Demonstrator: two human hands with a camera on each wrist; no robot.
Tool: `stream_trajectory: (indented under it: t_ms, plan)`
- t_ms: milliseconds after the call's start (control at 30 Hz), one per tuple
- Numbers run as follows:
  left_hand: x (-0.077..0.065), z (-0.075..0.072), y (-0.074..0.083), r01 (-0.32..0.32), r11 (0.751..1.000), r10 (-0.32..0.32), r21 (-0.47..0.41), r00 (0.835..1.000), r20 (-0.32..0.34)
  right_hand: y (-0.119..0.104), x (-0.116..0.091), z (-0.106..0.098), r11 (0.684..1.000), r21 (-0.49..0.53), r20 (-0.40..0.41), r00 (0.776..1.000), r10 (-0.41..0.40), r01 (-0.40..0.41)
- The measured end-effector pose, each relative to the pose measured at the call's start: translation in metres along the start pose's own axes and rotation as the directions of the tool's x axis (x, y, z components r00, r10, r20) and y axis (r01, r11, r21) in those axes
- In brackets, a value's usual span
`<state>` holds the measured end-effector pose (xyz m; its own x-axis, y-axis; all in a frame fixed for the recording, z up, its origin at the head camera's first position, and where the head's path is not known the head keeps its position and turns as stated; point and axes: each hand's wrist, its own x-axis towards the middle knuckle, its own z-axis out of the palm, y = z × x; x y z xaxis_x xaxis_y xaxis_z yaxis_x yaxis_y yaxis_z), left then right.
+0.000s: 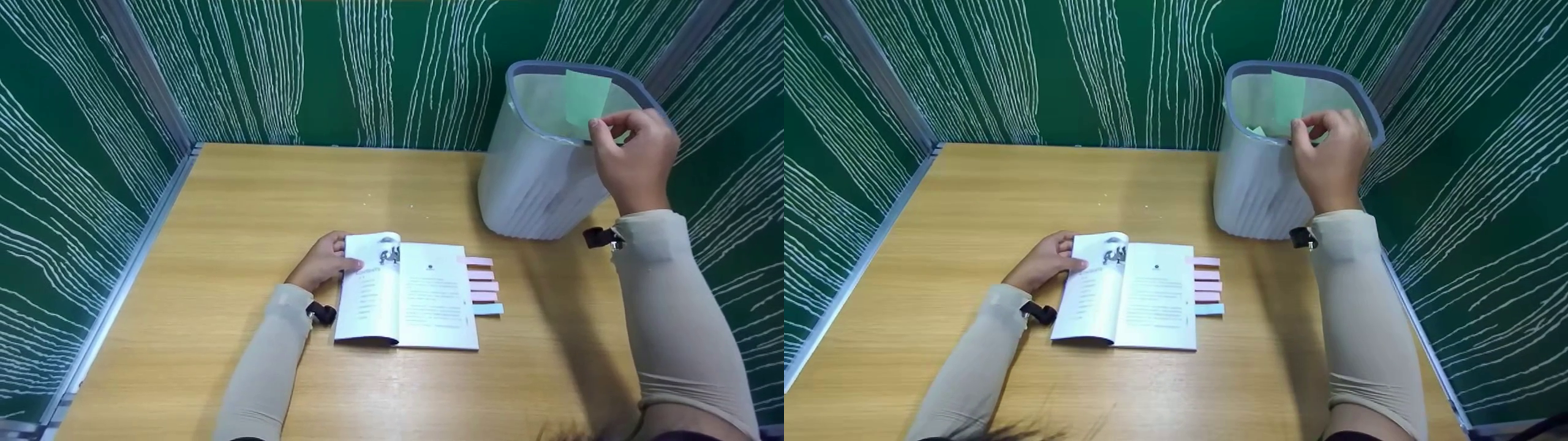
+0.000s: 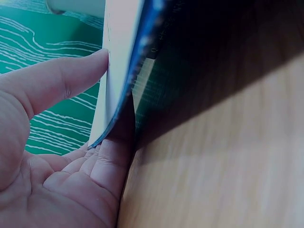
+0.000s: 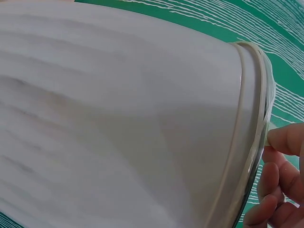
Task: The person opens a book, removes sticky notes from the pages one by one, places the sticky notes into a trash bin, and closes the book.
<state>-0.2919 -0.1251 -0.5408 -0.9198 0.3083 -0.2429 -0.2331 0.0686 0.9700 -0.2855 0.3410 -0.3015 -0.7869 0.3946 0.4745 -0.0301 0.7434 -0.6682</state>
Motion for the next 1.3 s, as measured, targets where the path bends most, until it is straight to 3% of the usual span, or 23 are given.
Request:
stream_trajectory:
  t_ms: [1000,1300]
  plan:
    - [0.0004,0.0000,0.0000,0.026,1.000,-0.026,-0.006,1.000,0.001,-0.0030,0.0001,-0.0039,1.000,0.020,0.002,1.000,-0.002,0.002]
    - [0.0002,0.0008,0.0002,0.008,1.000,-0.008,-0.009,1.000,0.002,-0.0050,-0.0016,-0.0051,1.000,0.017,0.009,1.000,-0.005,0.005]
